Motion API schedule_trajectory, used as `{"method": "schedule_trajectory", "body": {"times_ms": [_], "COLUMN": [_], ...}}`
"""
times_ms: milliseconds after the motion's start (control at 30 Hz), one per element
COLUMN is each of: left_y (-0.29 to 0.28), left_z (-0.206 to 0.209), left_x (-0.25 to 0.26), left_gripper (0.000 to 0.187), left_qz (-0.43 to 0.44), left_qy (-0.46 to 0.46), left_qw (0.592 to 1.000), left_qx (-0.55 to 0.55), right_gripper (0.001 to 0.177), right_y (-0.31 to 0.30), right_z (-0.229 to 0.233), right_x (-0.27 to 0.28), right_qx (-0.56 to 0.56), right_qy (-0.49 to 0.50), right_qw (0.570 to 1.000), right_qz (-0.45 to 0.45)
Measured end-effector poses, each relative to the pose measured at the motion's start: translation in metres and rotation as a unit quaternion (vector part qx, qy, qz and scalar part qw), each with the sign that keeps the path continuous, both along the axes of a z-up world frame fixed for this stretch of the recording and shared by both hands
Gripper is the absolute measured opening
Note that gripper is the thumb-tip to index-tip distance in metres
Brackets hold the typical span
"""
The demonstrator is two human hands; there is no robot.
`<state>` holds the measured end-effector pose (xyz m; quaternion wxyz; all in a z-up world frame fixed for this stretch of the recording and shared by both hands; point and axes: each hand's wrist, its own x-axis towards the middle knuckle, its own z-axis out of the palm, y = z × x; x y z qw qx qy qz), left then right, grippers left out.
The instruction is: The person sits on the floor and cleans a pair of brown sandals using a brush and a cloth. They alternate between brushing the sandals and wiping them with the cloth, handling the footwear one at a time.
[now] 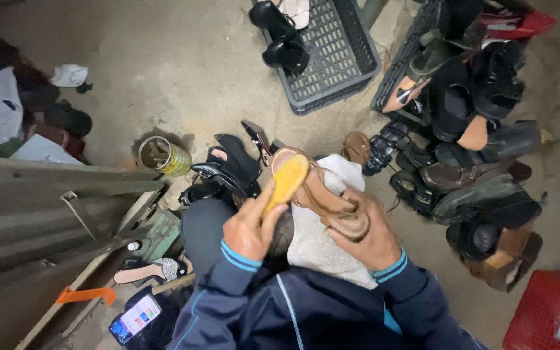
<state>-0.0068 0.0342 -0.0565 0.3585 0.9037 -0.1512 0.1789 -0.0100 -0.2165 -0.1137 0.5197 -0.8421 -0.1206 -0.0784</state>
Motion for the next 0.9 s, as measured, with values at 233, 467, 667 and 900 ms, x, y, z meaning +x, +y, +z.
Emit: {"method": "schedule_trajectory", "body": {"times_ms": [233,467,667,900], "left_y": [0.023,0.036,0.029,0.028], "left_z": [-0.035,-0.041,-0.035,-0.04], "left_x": [0.027,0.025,0.037,0.037], "left_gripper": [0.048,0.046,0.051,0.052], "left_qz": [0.069,0.065,0.052,-0.015], "left_qy": [0.006,0.043,0.074,0.093], "left_qw": [0.996,0.996,0.993,0.994], "left_qx": [-0.06,0.045,0.074,0.06], "right_gripper": [0.078,0.087,0.088,0.082], "right_y": [-0.012,-0.014,0.0,-0.01], "right_z": [-0.009,-0.022,0.006,-0.012], "right_x": [0.002,-0.008,-0.001,-0.012], "right_qx": [0.006,0.07,0.003,0.027], "right_qy": [0.066,0.181,0.157,0.183], "right_qw": [0.998,0.979,0.986,0.981], "right_qz": [-0.003,-0.063,-0.061,-0.066]}}
